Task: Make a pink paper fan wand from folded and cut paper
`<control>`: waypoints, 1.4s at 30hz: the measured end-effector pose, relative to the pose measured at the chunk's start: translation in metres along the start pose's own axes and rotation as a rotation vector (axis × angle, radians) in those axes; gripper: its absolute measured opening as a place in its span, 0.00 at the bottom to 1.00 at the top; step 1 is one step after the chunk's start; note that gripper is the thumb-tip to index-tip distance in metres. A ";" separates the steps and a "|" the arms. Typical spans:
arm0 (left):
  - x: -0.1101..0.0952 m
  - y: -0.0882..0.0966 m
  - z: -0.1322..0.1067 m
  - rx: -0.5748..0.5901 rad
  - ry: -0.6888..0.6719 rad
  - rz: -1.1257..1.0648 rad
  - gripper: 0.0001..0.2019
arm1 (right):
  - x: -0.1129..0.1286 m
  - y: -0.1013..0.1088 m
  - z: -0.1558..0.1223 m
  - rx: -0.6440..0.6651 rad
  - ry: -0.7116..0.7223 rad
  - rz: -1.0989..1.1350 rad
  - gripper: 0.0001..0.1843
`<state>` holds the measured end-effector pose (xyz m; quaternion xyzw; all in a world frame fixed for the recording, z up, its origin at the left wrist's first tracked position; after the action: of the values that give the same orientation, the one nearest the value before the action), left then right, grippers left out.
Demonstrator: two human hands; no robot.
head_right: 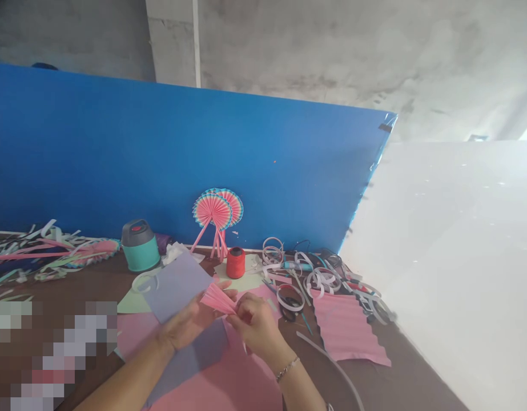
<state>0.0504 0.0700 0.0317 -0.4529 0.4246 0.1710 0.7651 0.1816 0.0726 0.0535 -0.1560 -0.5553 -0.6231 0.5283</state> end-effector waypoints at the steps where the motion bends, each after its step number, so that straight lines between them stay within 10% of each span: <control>1: 0.001 -0.003 0.000 -0.020 0.033 0.051 0.30 | 0.000 0.000 0.000 -0.003 -0.007 0.004 0.16; 5: -0.004 -0.007 0.001 -0.184 0.041 0.254 0.14 | -0.003 -0.002 -0.001 -0.004 -0.039 -0.048 0.15; 14: -0.004 0.026 0.000 -0.427 0.030 0.291 0.21 | -0.005 -0.001 -0.001 0.075 -0.084 -0.120 0.12; 42: -0.010 0.031 0.000 -0.475 0.039 0.395 0.25 | 0.005 0.002 -0.003 0.156 -0.045 -0.421 0.11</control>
<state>0.0246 0.0877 0.0230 -0.5309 0.4672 0.4019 0.5817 0.1820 0.0673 0.0574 -0.0092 -0.6337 -0.6711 0.3846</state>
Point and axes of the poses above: each hand's wrist, its own z-axis towards the middle knuckle, its own y-axis out of the back of the hand, x = y × z, the point moved 7 cm from there along z, towards the middle knuckle, and after that the axes turned 5 degrees about x, right-handed, at the moved point
